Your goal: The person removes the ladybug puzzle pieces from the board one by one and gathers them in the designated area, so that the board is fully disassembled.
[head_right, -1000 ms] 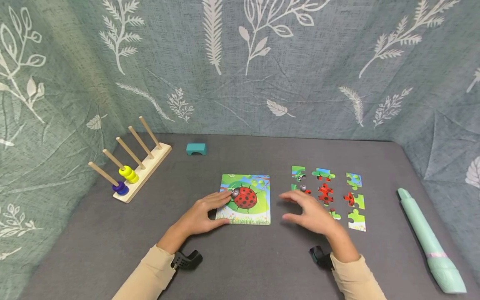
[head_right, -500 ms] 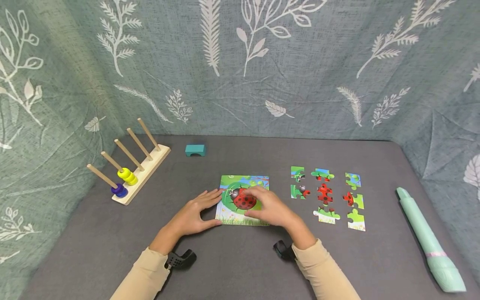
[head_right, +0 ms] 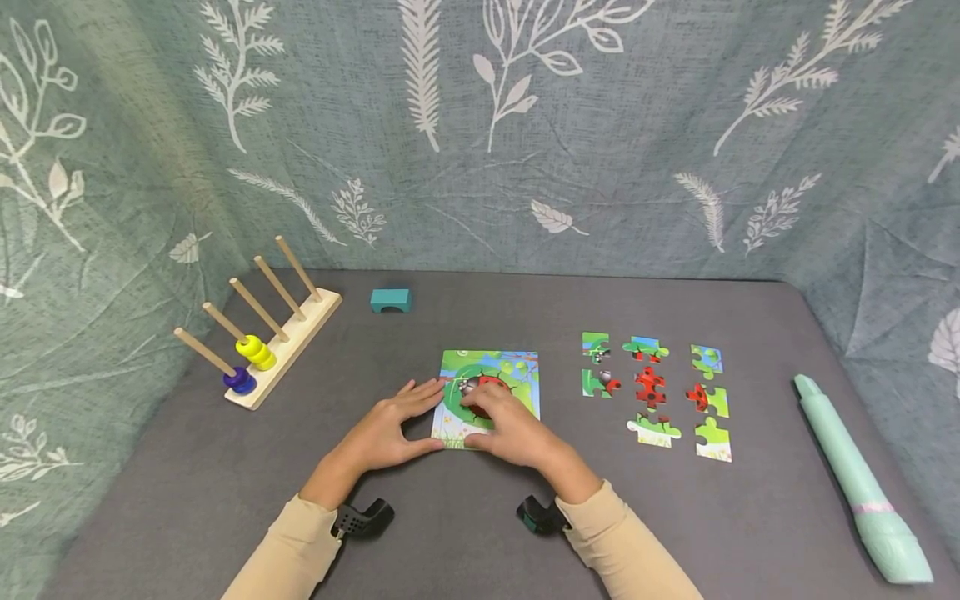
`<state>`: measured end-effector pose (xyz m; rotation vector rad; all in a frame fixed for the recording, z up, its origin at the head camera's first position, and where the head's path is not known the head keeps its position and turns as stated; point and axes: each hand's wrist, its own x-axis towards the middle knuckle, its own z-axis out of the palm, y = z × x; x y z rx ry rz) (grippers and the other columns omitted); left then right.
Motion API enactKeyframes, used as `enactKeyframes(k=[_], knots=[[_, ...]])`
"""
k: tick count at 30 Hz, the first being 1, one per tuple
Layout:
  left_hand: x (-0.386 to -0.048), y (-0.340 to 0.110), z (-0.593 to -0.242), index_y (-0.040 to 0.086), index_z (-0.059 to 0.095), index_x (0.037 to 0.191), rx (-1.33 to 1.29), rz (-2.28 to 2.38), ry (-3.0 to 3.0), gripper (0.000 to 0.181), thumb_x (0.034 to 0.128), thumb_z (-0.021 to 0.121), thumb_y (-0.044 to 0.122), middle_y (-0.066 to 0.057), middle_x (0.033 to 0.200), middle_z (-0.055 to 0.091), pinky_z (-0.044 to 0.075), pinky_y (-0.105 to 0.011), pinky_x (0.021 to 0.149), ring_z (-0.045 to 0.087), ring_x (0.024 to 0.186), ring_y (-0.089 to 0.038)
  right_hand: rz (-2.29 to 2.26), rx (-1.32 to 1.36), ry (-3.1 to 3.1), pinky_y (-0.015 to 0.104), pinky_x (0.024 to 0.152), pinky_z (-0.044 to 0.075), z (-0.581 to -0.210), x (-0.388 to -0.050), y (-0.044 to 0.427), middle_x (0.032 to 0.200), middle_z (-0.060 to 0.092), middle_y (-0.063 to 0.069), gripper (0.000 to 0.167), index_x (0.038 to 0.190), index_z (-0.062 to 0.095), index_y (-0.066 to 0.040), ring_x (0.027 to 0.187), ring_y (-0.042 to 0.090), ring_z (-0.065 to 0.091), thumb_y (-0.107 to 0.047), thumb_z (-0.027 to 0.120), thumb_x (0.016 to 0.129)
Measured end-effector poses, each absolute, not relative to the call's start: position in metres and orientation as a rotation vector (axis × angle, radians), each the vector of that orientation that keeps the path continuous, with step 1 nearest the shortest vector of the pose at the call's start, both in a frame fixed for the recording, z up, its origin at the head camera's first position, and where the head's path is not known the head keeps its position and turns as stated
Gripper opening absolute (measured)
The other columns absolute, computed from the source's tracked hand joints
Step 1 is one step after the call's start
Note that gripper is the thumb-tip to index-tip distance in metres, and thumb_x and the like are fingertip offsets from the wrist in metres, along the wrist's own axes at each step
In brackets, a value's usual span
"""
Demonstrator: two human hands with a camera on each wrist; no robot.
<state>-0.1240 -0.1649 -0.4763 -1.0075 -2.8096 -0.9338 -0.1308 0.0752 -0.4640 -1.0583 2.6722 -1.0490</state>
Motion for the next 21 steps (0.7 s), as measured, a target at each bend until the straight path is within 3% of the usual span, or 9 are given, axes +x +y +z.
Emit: enactKeyframes(k=[12,21], knots=[[-0.1255,-0.1625,-0.4761,0.003,0.049,0.138,-1.009,-0.953,-2.822,0.074,0.0792,0.075,0.039,-0.006,0.147,0.043,0.028,-0.046,0.118,0.039,0.137,-0.024,-1.035,-1.072,2.706,0.038,0.095,0.049,-0.4658,-0.1292,0.0761,0.116,0.057,0.009,0.036,0.108,0.063,-0.003,0.111,0.023,0.055,-0.018,0.078,0.078],[-0.1252,-0.1638,-0.477,0.002,0.049,0.138,-1.008,-0.97,-2.811,0.074,0.0789,0.076,0.038,-0.008,0.146,0.044,0.027,-0.046,0.118,0.039,0.137,-0.024,-1.149,-1.06,2.687,0.031,0.082,0.053,-0.4688,-0.1286,0.0719,0.102,0.059,0.006,0.041,0.107,0.058,-0.005,0.092,0.017,0.057,-0.013,0.081,0.074]])
